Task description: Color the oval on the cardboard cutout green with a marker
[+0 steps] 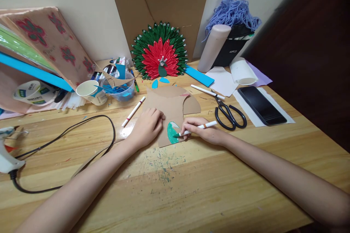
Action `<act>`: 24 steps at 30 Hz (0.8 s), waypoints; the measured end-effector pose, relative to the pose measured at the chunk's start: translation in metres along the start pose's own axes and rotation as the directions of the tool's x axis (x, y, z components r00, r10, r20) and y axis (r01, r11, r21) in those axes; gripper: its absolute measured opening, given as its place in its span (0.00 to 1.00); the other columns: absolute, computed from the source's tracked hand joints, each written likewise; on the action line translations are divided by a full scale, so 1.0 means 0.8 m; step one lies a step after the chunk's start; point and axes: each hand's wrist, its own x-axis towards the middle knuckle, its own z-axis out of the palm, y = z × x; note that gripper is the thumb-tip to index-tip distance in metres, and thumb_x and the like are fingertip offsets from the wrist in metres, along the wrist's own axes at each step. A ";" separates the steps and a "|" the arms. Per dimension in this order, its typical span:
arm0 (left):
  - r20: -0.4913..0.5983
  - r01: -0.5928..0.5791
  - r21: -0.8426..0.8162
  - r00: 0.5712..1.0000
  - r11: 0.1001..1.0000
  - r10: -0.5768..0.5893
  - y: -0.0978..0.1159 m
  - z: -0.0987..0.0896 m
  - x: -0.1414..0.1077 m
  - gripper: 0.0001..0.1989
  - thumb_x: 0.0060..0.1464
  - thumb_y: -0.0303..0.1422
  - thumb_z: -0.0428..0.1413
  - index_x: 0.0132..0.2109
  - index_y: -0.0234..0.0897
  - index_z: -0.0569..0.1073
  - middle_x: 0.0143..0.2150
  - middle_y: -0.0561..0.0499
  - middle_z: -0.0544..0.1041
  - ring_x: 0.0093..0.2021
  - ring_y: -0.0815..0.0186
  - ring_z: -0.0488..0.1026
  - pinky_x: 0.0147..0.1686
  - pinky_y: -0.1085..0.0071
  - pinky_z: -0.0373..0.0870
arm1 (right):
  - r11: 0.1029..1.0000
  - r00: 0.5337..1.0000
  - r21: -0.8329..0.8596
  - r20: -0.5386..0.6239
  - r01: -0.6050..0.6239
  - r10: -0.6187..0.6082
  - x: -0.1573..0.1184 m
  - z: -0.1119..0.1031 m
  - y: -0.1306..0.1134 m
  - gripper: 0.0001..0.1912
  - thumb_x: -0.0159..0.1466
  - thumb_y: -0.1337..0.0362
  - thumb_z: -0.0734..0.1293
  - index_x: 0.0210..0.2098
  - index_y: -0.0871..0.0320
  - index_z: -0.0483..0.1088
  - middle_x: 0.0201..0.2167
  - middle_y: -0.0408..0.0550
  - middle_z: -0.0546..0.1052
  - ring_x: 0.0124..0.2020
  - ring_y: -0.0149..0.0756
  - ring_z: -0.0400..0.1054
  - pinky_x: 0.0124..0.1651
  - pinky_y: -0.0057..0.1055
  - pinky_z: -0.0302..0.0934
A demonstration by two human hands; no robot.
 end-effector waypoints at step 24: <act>0.001 -0.002 0.004 1.000 1.000 0.002 -0.001 0.000 -0.001 0.07 0.59 0.29 0.44 0.40 0.36 0.66 0.38 0.49 0.70 0.40 0.64 0.65 0.40 0.66 0.63 | 1.000 1.000 -0.007 0.005 -0.009 0.009 0.000 0.000 -0.001 0.17 0.66 0.53 0.61 0.33 0.60 0.70 0.31 0.46 0.76 0.34 0.31 0.72 0.39 0.29 0.64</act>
